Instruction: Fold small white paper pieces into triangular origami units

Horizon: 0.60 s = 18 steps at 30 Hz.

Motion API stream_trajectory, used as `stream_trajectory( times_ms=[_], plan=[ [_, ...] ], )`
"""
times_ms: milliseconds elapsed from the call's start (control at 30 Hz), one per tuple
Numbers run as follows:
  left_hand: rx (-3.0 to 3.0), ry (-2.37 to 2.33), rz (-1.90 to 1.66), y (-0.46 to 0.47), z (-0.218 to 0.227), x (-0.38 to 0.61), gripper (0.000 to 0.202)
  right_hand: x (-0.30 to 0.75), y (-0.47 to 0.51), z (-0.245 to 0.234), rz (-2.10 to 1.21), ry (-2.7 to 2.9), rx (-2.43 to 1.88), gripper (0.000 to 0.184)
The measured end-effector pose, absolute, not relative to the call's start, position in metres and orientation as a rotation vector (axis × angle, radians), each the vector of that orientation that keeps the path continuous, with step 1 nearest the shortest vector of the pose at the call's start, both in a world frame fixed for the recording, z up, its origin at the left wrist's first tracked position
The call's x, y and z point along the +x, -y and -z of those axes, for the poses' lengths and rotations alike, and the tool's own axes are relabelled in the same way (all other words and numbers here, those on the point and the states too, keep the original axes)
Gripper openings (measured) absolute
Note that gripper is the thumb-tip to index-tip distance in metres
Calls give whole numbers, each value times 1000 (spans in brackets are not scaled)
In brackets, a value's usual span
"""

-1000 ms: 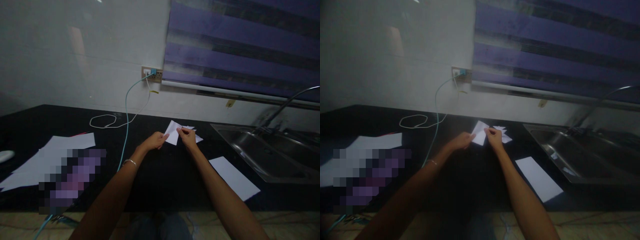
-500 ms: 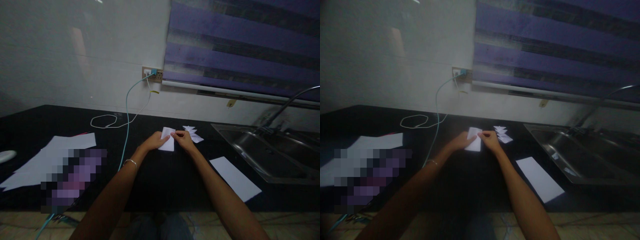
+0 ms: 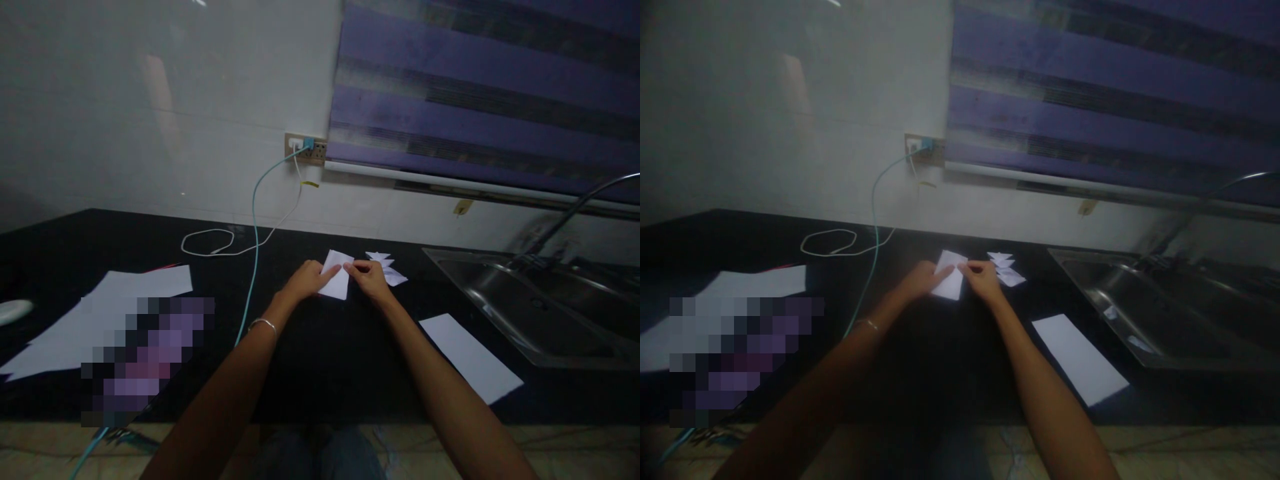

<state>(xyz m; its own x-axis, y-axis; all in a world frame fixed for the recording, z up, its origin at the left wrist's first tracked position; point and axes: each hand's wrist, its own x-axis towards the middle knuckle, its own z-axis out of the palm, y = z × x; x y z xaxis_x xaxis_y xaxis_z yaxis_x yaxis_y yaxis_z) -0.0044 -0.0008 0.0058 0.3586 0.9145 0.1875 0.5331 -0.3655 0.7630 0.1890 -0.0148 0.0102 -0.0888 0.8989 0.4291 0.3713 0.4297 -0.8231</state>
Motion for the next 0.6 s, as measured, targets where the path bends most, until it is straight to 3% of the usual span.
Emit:
stream_trajectory(
  times_ms=[300, 600],
  plan=[
    [2128, -1403, -941, -6, -4, -9, 71, 192, 12, -9, -599, 1551, -1173, 40],
    [1973, -944, -855, 14, -16, -9, 58, 205, 4, -5, -555, 1396, -1165, 41]
  ],
)
